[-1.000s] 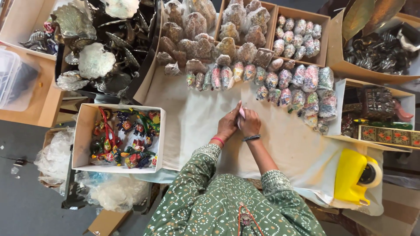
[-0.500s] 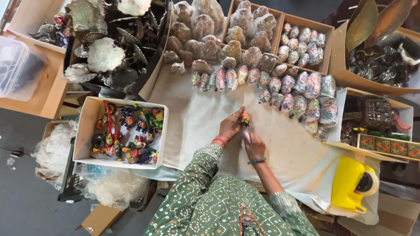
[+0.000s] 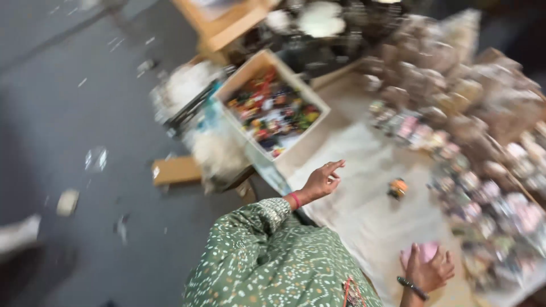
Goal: The person picks up small, colorful figurines from a box and wipes them with a pink cloth. They then place the figurines into clear plastic bags and tie the bags shut. The person works at a table surrounded by boxes of wrapped items.
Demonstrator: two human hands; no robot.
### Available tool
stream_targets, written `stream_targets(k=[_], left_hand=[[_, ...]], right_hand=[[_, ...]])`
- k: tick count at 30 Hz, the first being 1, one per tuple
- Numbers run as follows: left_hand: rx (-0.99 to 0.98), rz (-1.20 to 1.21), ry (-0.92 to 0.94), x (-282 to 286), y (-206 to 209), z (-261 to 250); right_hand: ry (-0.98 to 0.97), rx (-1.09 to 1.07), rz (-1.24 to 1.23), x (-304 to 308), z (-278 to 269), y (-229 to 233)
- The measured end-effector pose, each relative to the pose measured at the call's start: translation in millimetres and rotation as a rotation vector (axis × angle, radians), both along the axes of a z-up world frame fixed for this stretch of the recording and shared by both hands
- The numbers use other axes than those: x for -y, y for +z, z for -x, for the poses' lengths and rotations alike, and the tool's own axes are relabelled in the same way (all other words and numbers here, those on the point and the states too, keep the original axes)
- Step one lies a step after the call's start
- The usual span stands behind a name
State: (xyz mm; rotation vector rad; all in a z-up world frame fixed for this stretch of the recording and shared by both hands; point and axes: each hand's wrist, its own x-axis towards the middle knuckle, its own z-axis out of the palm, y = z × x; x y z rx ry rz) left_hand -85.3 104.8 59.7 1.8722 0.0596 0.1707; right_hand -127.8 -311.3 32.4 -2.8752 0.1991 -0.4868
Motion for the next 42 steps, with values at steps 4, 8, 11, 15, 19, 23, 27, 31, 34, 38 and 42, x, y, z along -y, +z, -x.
stream_targets(k=[4, 8, 11, 15, 19, 23, 27, 31, 34, 38, 42], left_hand=[[-0.008, 0.086, 0.346, -62, -26, 75], [-0.206, -0.179, 0.854, -124, -41, 136], [-0.246, -0.454, 1.118, -177, -67, 161], [-0.325, -0.6, 1.243, -250, -98, 161], [-0.354, -0.558, 1.306, -312, -99, 124], [-0.397, -0.522, 1.295, -360, -124, 93], [-0.434, -0.468, 1.263, -424, -230, 88], [0.107, 0.371, 1.125, -435, -131, 111], [0.266, 0.854, 0.981, -426, -36, 121], [0.249, 0.873, 0.966, -423, -36, 139], [0.164, 0.486, 1.025, -411, -58, 171]], right_hand=[[0.199, -0.039, 0.12, -34, -18, -36], [0.33, -0.158, -0.035, -75, -36, -44], [0.307, -0.205, 0.018, -97, -34, -33], [0.251, -0.216, 0.002, -105, -33, -23], [0.192, -0.163, 0.065, -109, -39, -43], [0.067, -0.055, 0.06, -110, -49, -69], [0.022, 0.008, 0.067, -100, -59, -95], [0.112, 0.062, -0.013, -99, -53, -94], [0.132, 0.071, -0.154, -145, -61, -60], [0.421, 0.107, -0.396, -245, -76, -4], [0.856, 0.095, -0.497, -359, -80, 56]])
